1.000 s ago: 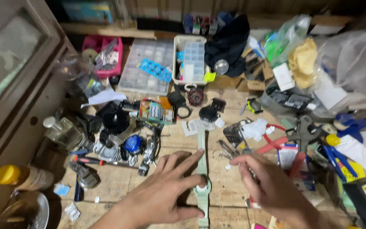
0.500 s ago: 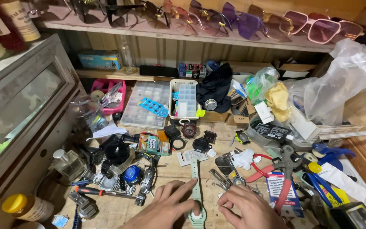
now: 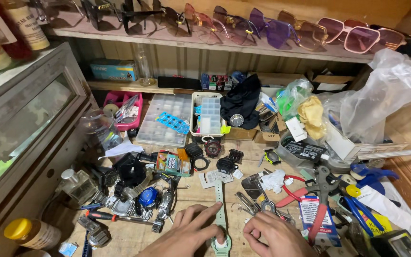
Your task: The person uses a small screwdriver to unscrew the back of a light green wristwatch. They remove the back cover, place it on the table, and then use the screwdriver to adjust the internal components of the watch.
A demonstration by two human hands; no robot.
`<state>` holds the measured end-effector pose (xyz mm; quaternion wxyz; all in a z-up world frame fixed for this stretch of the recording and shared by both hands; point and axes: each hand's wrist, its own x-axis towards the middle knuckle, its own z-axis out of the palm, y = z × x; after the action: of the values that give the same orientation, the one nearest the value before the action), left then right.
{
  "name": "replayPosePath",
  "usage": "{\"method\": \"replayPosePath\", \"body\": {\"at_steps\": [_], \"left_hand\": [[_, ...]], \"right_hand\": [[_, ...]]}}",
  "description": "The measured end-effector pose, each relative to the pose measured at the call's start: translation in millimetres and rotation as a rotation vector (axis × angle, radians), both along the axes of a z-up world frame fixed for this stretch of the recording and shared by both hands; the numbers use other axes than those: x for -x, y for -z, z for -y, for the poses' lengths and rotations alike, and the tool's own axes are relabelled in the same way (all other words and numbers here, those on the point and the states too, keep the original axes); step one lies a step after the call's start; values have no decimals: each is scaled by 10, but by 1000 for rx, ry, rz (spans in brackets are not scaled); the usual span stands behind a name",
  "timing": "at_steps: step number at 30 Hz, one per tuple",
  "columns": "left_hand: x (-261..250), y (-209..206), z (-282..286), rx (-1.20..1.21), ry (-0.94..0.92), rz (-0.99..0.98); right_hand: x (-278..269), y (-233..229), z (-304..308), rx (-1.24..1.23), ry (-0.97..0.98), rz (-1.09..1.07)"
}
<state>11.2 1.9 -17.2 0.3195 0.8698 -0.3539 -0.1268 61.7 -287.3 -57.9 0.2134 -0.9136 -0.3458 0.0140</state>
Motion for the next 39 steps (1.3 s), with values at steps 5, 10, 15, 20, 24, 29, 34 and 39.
{"method": "replayPosePath", "body": {"at_steps": [5,10,15,20,24,29,34,39], "left_hand": [[11,21,-8,17,-4,14],[42,-89,1,32,-10,9],[83,-224,-5,42,-20,-35],[139,-294,14,84,-62,-15],[116,-136,33,85,-67,42],[119,-121,35,62,-76,72],[112,-125,30,53,-74,66],[112,-135,31,23,-77,38]], "right_hand": [[27,-43,-39,17,2,21],[-4,30,-16,48,29,-12],[-3,-18,-3,81,76,-106],[60,-175,-42,-85,37,-94],[202,-398,-228,-247,25,-152],[289,-418,-378,-292,-31,-53],[280,-358,-402,-270,-37,-62],[266,-331,-389,-197,-16,-75]]}}
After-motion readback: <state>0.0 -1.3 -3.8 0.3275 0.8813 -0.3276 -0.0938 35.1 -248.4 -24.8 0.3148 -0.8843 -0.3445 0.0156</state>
